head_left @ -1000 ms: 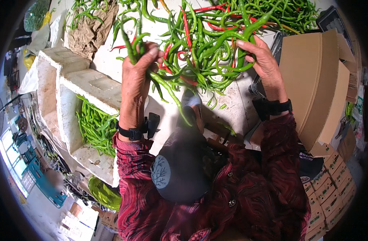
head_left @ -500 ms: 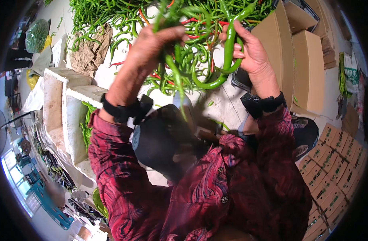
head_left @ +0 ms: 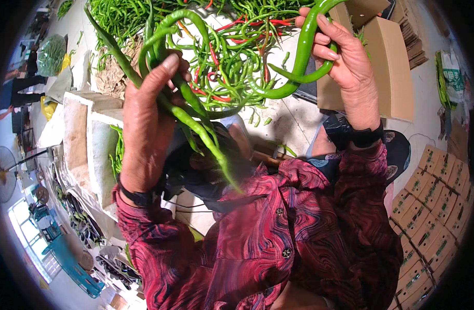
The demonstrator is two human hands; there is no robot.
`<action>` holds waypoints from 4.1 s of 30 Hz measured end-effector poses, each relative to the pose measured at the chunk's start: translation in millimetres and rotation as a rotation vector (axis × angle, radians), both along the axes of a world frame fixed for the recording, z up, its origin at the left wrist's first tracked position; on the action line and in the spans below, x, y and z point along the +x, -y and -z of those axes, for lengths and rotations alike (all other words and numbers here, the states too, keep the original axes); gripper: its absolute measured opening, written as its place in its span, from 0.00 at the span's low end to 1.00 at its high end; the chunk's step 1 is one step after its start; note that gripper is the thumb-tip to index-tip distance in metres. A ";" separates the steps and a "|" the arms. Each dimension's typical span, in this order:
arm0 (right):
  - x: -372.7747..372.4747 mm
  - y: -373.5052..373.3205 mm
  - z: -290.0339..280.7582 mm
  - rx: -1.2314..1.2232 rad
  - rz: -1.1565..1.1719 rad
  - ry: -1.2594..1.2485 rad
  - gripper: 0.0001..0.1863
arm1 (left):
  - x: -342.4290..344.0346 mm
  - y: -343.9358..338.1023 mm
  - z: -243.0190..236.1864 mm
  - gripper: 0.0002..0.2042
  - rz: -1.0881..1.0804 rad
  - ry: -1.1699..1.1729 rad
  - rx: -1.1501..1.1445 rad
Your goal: The recorder sorts green and red peppers from a large pile on the floor into different containers and boxes.
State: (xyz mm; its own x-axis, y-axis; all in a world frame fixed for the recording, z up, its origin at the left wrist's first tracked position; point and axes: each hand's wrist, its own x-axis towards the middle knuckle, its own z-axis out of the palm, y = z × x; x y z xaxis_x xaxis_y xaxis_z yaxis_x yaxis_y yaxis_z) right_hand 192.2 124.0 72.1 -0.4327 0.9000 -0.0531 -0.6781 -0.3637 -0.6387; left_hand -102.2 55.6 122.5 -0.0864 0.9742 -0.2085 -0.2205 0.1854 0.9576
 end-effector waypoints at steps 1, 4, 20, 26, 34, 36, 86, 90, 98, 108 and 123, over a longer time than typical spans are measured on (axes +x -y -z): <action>4.5 -0.6 -1.7 -0.009 -0.007 -0.026 0.18 | 8.3 7.5 -1.4 0.12 -0.052 0.021 -0.062; 9.6 6.0 -11.4 -0.040 0.078 0.023 0.13 | 21.9 16.8 14.5 0.13 -0.048 0.144 -0.070; 23.3 31.1 13.9 -0.103 0.226 0.541 0.12 | 78.5 16.8 59.4 0.15 0.240 0.127 -0.028; 15.3 45.2 28.4 -0.131 0.123 0.475 0.13 | 70.9 15.0 63.4 0.11 0.204 -0.192 0.246; 3.9 63.2 30.9 -0.133 -0.129 0.397 0.15 | 84.3 9.4 58.6 0.16 0.536 -0.775 0.697; 2.5 68.8 37.0 -0.143 -0.249 0.227 0.18 | 87.6 7.0 59.6 0.17 0.481 -0.848 0.748; 230.4 -78.8 50.4 -0.118 -0.404 1.907 0.17 | 123.0 23.2 56.4 0.11 0.086 -0.362 -0.002; 197.1 -63.2 78.1 -0.137 -0.382 1.975 0.23 | 124.4 22.6 56.1 0.11 0.121 -0.400 -0.028; 216.0 -52.4 113.4 -0.265 -0.364 1.998 0.18 | 133.4 18.8 61.8 0.14 0.169 -0.467 -0.056; 213.8 -62.5 68.6 -0.275 -0.124 1.333 0.09 | 121.2 27.2 58.2 0.13 0.162 -0.401 -0.014; 188.4 -34.7 80.1 -0.336 -0.374 1.351 0.16 | 122.4 27.2 61.8 0.14 0.210 -0.443 -0.038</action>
State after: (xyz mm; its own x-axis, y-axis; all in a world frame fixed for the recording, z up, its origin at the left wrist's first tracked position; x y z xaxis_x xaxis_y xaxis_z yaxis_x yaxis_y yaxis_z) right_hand 380.7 158.7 -7.9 -0.0845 0.6101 -0.7878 0.5321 -0.6408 -0.5533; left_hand 20.3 28.4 60.7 0.0227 0.9724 -0.2320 0.2522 0.2190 0.9426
